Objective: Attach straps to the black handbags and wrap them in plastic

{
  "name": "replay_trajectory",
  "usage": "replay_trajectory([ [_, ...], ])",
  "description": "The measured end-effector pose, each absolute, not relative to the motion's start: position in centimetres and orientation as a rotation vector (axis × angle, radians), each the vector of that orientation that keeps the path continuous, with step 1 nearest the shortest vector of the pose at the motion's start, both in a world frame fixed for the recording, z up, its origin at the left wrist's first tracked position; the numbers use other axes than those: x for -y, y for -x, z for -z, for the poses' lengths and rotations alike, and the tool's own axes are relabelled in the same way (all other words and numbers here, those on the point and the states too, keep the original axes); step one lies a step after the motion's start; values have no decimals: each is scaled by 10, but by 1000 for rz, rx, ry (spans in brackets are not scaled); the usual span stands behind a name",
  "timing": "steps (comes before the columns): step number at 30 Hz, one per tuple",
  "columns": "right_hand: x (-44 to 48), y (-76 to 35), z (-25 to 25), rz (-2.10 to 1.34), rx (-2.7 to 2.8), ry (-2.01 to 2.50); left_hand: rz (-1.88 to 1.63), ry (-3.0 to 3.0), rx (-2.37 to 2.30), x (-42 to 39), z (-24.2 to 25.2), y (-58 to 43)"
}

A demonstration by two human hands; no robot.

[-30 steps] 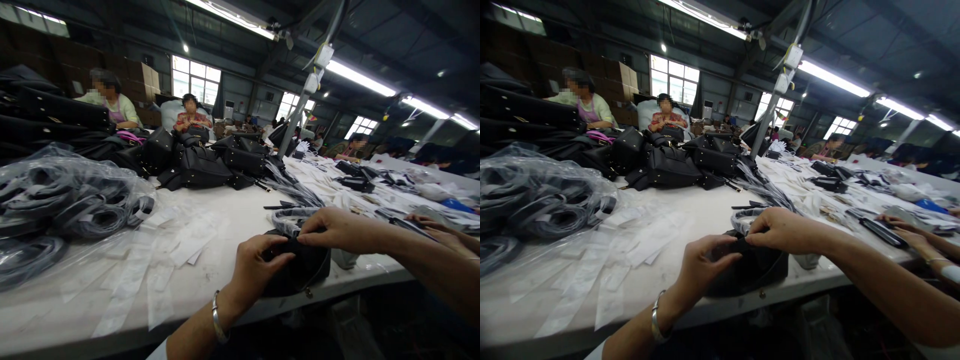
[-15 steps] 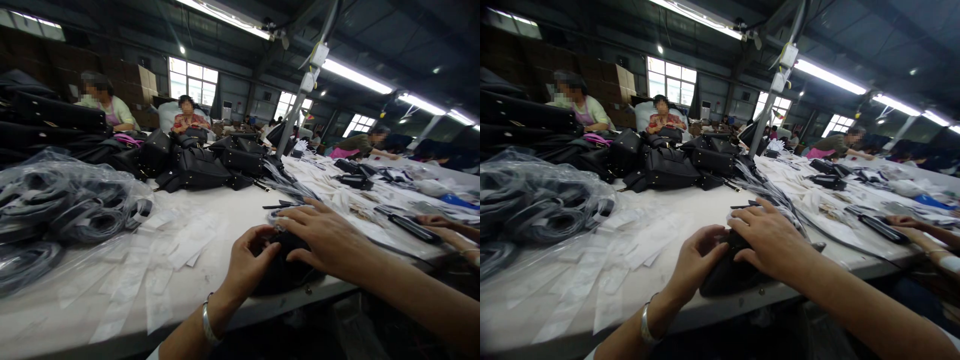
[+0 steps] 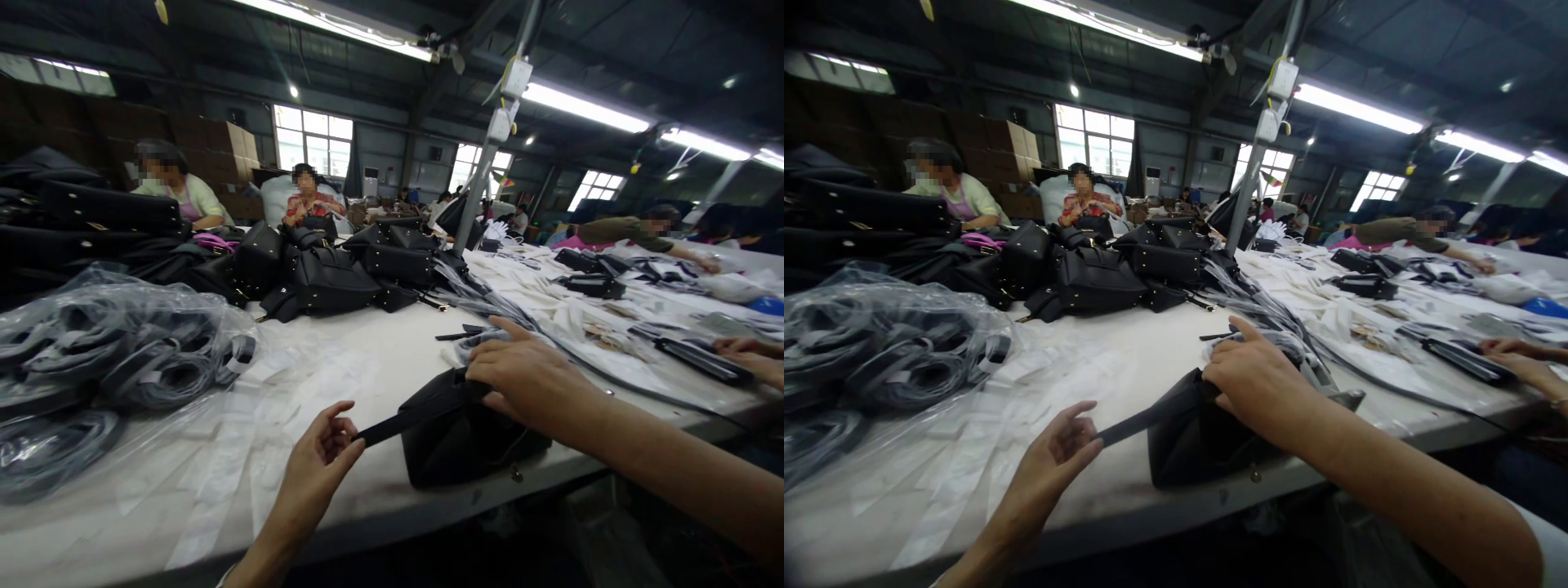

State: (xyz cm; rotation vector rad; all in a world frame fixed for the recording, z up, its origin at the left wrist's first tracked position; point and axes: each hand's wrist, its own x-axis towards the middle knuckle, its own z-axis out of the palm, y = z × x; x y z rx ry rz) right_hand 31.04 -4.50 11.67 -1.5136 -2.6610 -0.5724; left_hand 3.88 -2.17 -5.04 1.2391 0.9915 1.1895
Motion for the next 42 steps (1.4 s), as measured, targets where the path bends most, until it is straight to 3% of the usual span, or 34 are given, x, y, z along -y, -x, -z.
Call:
replay_trajectory([
  [5, 34, -308, -121, 507, 2670, 1516, -1053, -1519, -1165, 31, 69, -10],
  [9, 27, -314, -123, 608, 2561, 1401, -1067, -1940, -1221, 25, 54, -23],
  [12, 27, -316, -119, 696, 2499, 1269, -1238, -2055, -1111, 20, 30, -53],
  [18, 61, -309, -89, 876, 2125, 1117, -1179, -1828, -742, 4, 1, -106],
  [27, 82, -277, -11, 267, 1758, 1623, -967, -1389, -716, -8, 7, -112],
  [42, 70, -280, -34, -298, 1628, 1623, -874, -1425, -646, -13, 2, -106],
])
